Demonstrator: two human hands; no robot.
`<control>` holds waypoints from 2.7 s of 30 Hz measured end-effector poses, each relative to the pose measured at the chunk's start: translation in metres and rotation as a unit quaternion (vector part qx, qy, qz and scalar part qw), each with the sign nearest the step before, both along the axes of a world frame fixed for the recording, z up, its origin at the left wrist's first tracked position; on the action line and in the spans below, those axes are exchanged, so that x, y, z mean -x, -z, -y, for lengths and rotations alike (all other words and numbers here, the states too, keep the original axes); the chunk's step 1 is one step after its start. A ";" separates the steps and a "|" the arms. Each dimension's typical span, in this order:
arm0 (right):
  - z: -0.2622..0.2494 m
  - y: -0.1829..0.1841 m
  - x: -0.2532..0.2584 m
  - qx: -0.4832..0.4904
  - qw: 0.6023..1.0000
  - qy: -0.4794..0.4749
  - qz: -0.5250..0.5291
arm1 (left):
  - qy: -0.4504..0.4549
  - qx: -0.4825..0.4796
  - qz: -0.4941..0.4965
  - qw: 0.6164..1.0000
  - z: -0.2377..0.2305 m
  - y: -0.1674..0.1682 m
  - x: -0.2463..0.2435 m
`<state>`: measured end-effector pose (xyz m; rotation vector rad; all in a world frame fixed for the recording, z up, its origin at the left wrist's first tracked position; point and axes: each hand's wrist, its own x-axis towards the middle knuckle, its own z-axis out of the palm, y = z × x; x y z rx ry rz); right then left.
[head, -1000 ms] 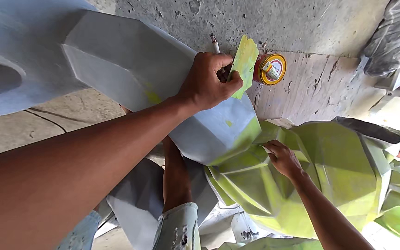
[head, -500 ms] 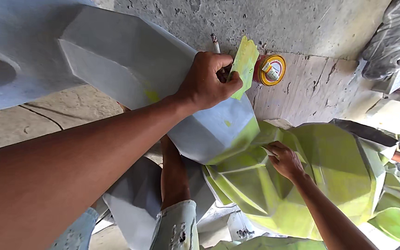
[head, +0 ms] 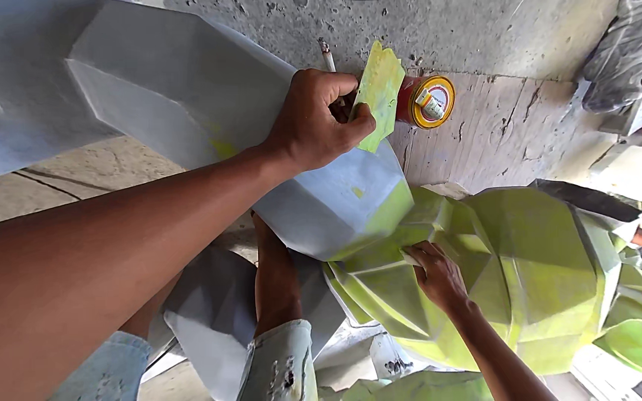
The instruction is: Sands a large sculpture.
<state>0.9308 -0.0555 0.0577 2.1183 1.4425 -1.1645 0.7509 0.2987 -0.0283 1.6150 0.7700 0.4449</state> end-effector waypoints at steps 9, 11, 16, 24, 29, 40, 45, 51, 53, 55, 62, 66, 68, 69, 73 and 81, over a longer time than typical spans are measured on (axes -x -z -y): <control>-0.017 0.008 -0.044 -0.064 0.997 0.002 -0.039 | -0.006 -0.005 0.000 1.000 0.000 0.000 0.000; -0.012 0.023 -0.058 -0.038 0.999 -0.017 -0.029 | -0.004 -0.006 0.000 1.000 0.001 0.000 0.000; -0.013 0.028 -0.046 0.048 0.994 -0.091 0.029 | -0.001 -0.012 -0.006 1.000 -0.001 0.001 0.000; -0.008 0.009 -0.063 -0.002 0.996 -0.086 0.002 | -0.009 -0.006 -0.004 1.000 0.000 0.000 -0.001; -0.009 0.024 -0.062 0.034 0.998 -0.041 0.027 | -0.006 -0.007 -0.004 1.000 0.001 0.001 0.000; -0.016 0.028 -0.065 0.037 0.999 0.009 -0.001 | -0.008 -0.010 0.002 1.000 0.001 0.002 -0.001; -0.020 0.008 -0.040 0.059 0.998 0.014 -0.004 | -0.004 -0.013 0.000 1.000 0.002 0.001 -0.001; 0.001 -0.018 -0.018 0.030 1.000 -0.003 -0.005 | -0.014 -0.009 0.003 1.000 0.002 0.000 -0.001; -0.003 -0.016 -0.022 0.008 1.000 0.009 0.001 | -0.016 -0.007 0.001 1.000 0.002 -0.001 -0.001; -0.011 -0.008 -0.026 -0.021 1.000 0.017 0.007 | -0.016 -0.005 0.001 1.000 0.002 -0.001 -0.001; -0.019 0.000 -0.021 0.054 0.997 -0.042 0.033 | -0.004 -0.005 -0.001 1.000 0.000 -0.001 0.001; -0.009 -0.015 -0.034 0.021 0.999 -0.048 -0.011 | -0.009 -0.009 0.002 1.000 0.002 0.000 -0.001; -0.008 -0.010 -0.048 -0.022 0.999 -0.025 -0.019 | -0.014 -0.009 0.002 1.000 0.001 0.000 -0.001; -0.008 -0.004 -0.053 -0.035 0.999 -0.012 -0.012 | -0.015 -0.008 0.001 1.000 0.002 0.000 -0.001; -0.008 0.029 -0.054 -0.022 0.999 0.015 0.021 | -0.010 -0.007 -0.004 1.000 0.002 0.000 0.000; -0.026 0.022 -0.029 0.061 0.998 0.025 0.015 | -0.004 -0.014 0.001 1.000 0.001 0.000 0.000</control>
